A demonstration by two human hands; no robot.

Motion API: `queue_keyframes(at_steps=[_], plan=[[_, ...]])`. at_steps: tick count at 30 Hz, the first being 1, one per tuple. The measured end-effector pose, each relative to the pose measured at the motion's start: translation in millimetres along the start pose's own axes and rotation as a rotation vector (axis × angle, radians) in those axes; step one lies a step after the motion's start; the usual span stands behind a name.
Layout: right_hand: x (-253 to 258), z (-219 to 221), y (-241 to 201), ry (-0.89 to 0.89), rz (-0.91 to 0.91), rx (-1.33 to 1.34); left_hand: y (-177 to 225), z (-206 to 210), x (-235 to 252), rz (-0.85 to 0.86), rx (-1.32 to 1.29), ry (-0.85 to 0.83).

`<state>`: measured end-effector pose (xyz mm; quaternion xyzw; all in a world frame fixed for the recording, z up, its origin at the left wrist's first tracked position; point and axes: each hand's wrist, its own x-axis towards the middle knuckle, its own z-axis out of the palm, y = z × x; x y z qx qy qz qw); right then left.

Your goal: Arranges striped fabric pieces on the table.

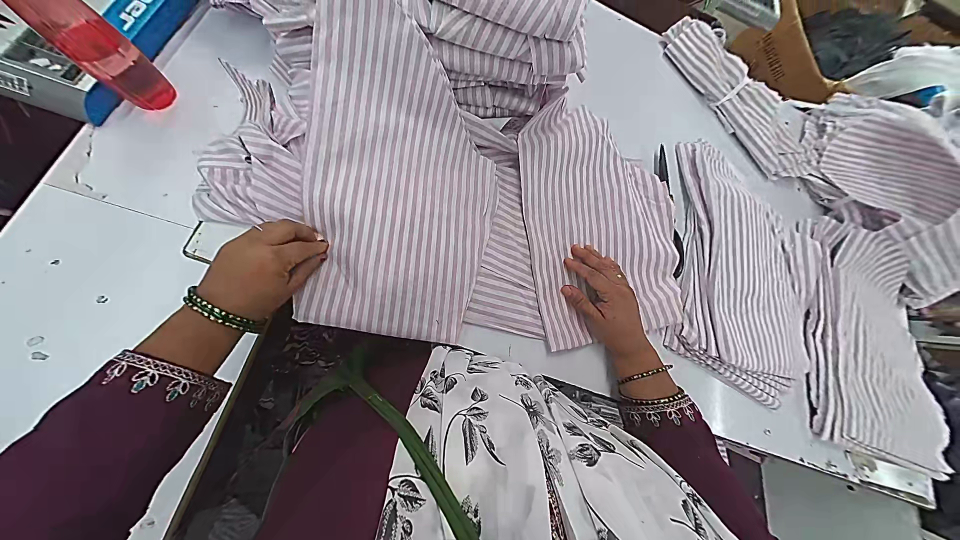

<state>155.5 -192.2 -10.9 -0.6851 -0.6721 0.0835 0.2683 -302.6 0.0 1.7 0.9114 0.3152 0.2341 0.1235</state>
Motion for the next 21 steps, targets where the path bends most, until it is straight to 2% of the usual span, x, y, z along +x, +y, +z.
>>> queue_keyframes(at_steps=[5, 8, 12, 16, 21], plan=[[0.7, 1.3, -0.7, 0.022, 0.006, -0.017, 0.7, 12.7, 6.8, 0.07, 0.166, 0.057], [0.8, 1.6, -0.9, 0.032, 0.025, -0.017, -11.7, 7.3, 4.2, 0.067, 0.05, 0.048], [0.4, 1.3, -3.0, 0.055, 0.059, -0.008, -18.7, -20.9, -10.5, -0.04, -0.165, 0.03], [0.3, 1.2, -3.9, 0.057, 0.061, -0.024, -7.3, -25.7, -12.3, 0.001, -0.106, -0.021], [-1.0, 1.7, -3.0, 0.086, 0.064, -0.025, 4.1, -7.7, 2.1, -0.08, -0.013, -0.046]])
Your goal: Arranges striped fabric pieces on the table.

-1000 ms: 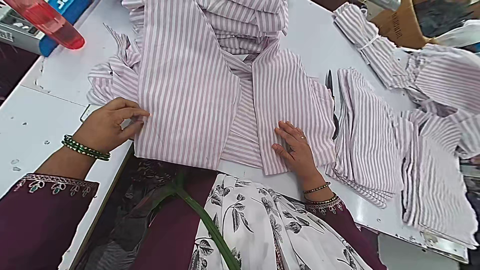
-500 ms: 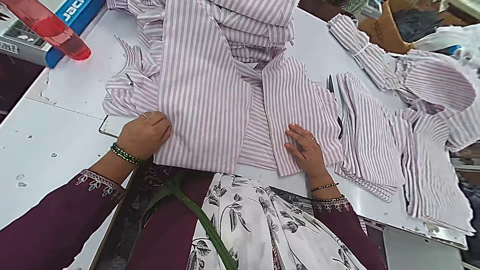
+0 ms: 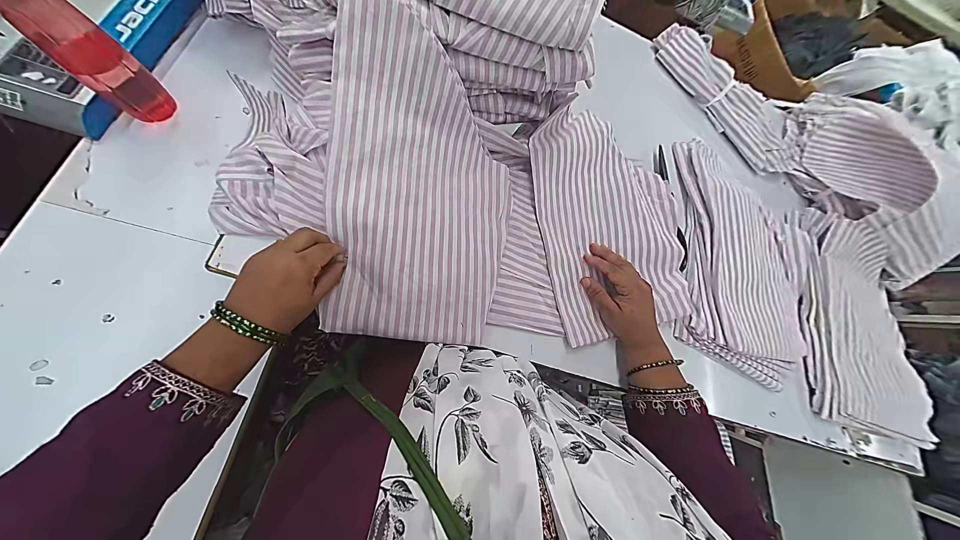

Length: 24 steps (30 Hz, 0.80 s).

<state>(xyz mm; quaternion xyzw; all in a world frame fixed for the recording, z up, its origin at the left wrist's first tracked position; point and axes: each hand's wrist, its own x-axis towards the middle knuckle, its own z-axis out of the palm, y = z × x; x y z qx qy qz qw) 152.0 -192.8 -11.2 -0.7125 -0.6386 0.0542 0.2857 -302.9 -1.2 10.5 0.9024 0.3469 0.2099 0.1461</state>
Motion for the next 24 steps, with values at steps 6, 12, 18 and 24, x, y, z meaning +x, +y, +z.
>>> queue_keyframes(at_steps=[6, 12, 18, 24], plan=[[-0.4, 0.6, -0.7, 0.01, -0.002, -0.006, 15.6, 3.3, 11.2, -0.016, 0.218, -0.075], [-1.7, 0.8, 0.0, 0.026, 0.018, 0.0, 21.9, -8.0, 20.9, -0.088, 0.237, -0.253], [-1.5, -0.4, -1.3, 0.01, 0.03, 0.018, 32.9, -54.1, 8.6, -0.242, -0.077, -0.966], [-1.4, 0.5, 2.3, 0.009, -0.006, 0.028, 52.5, -13.2, 12.3, -0.364, -0.039, -0.216]])
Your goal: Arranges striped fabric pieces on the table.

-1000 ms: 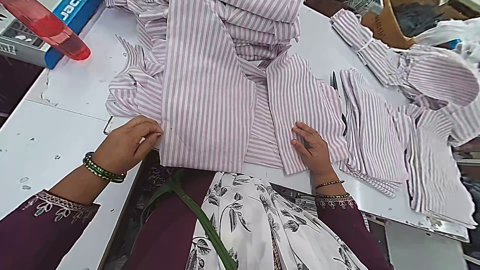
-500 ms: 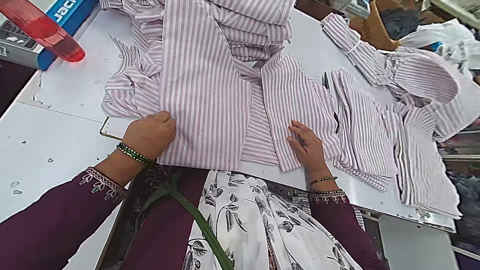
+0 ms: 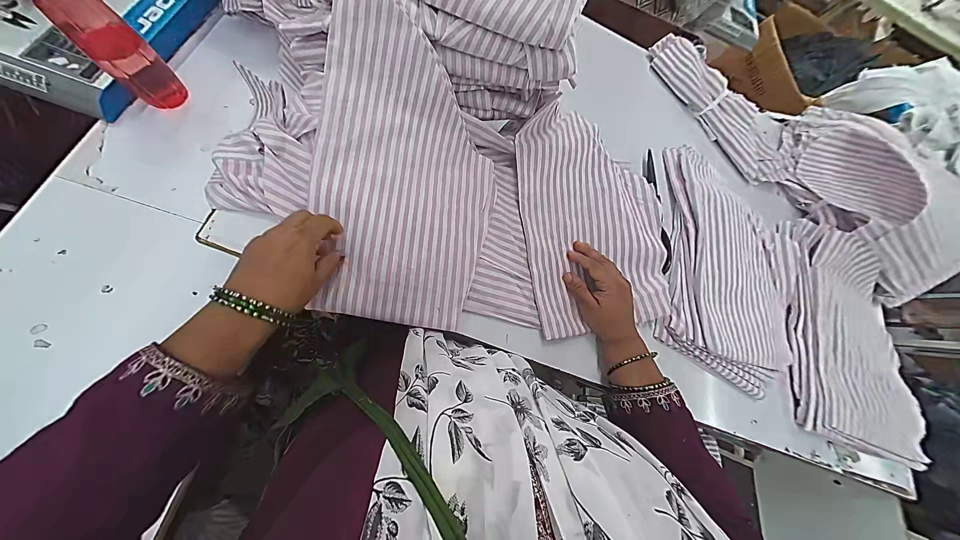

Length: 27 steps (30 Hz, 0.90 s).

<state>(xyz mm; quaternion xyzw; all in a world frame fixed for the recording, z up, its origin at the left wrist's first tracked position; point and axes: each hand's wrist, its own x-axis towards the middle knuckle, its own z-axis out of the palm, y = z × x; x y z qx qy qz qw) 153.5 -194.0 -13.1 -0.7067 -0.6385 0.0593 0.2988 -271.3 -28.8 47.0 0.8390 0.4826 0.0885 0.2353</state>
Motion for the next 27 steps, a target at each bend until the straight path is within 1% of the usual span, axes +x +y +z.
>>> queue_keyframes(at_steps=[2, 3, 7, 12, 17, 19, 21, 27], plan=[[2.1, -0.3, 0.1, -0.005, -0.002, 0.004, -10.4, 6.0, 8.6, -0.127, -0.021, 0.046], [1.8, -0.8, 0.1, -0.01, -0.001, 0.004, -14.1, 8.2, 8.0, -0.139, -0.033, 0.059], [1.2, -2.0, 0.1, -0.024, -0.016, 0.012, -22.5, 15.0, -7.0, -0.068, 0.022, 0.094], [2.6, -3.7, 2.1, -0.042, -0.027, 0.038, -20.5, 22.5, -15.7, -0.12, -0.01, 0.158], [3.9, -5.6, 2.9, -0.062, -0.037, 0.058, -17.2, 29.8, -27.9, -0.074, -0.033, 0.226], [4.1, -6.4, 2.2, -0.077, -0.04, 0.073, -9.9, 32.3, -33.3, -0.111, -0.054, 0.262], [4.3, -7.1, 1.7, -0.088, -0.033, 0.073, -4.4, 34.3, -33.8, -0.15, -0.066, 0.271], [4.1, -8.0, 3.4, -0.109, -0.042, 0.082, 2.1, 36.5, -31.1, -0.152, -0.041, 0.233]])
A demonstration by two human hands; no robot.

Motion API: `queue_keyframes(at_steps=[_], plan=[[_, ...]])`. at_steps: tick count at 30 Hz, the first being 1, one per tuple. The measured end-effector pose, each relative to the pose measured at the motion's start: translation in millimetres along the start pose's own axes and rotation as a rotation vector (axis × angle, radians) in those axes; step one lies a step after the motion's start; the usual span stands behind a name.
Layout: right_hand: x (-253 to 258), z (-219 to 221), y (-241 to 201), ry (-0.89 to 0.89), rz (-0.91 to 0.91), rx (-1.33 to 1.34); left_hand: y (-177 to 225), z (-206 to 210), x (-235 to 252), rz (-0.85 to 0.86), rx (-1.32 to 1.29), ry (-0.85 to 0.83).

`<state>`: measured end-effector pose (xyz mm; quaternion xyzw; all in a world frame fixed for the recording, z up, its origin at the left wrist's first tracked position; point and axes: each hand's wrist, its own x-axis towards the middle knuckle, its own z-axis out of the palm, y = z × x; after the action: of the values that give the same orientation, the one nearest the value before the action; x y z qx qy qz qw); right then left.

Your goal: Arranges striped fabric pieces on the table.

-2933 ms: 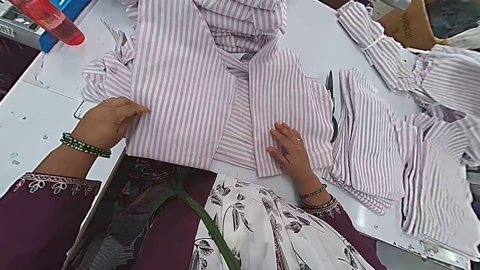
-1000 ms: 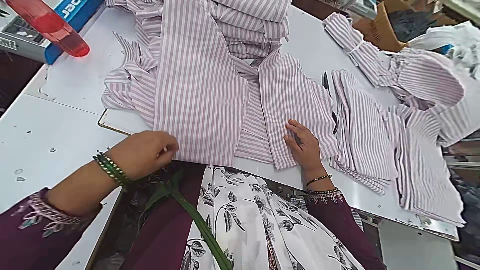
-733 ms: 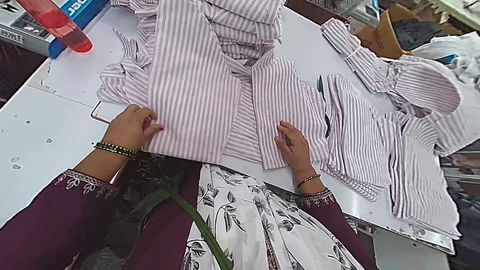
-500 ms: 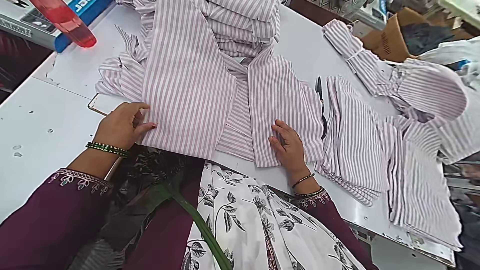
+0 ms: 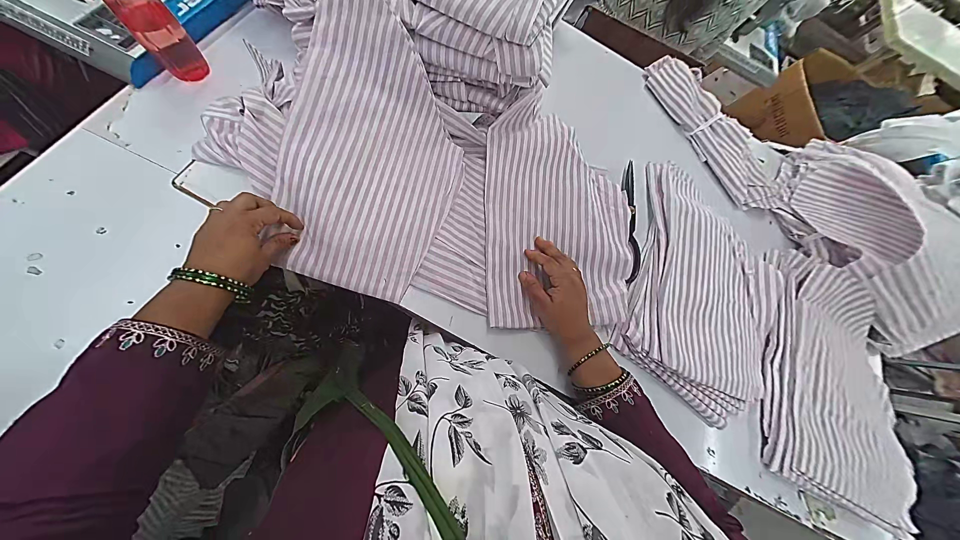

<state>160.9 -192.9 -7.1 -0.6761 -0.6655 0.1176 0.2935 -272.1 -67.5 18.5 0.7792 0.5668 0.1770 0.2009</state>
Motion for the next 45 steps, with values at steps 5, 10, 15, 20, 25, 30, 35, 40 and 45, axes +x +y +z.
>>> queue_keyframes(at_steps=[5, 10, 15, 20, 25, 30, 35, 40, 45], plan=[[-0.6, -2.1, 0.8, -0.026, -0.017, 0.007, 3.4, 0.3, -3.7, -0.007, 0.011, 0.012], [-0.5, -3.3, 0.4, -0.048, -0.031, 0.008, 5.1, 0.9, -6.2, -0.003, 0.026, -0.022], [-2.6, -5.9, 1.3, -0.08, -0.048, 0.017, 6.2, -0.9, -15.0, -0.002, 0.05, -0.084], [-2.6, -8.2, 2.2, -0.105, -0.07, 0.028, 16.0, 6.4, -27.0, 0.004, 0.038, -0.029], [-2.3, -9.6, 4.4, -0.133, -0.072, 0.036, 14.8, 4.8, -31.9, -0.039, 0.055, -0.052], [-2.1, -11.1, 4.1, -0.157, -0.067, 0.041, 31.2, 6.5, -28.3, -0.117, 0.113, -0.053], [-2.3, -12.3, 5.2, -0.162, -0.083, 0.047, 33.4, 2.6, -27.6, -0.141, 0.103, -0.071], [-2.1, -12.7, 5.6, -0.176, -0.087, 0.052, 32.4, 8.2, -33.0, -0.127, 0.068, -0.046], [-1.7, -13.7, 5.3, -0.19, -0.085, 0.047, 37.0, 3.1, -35.8, -0.128, 0.088, -0.064]])
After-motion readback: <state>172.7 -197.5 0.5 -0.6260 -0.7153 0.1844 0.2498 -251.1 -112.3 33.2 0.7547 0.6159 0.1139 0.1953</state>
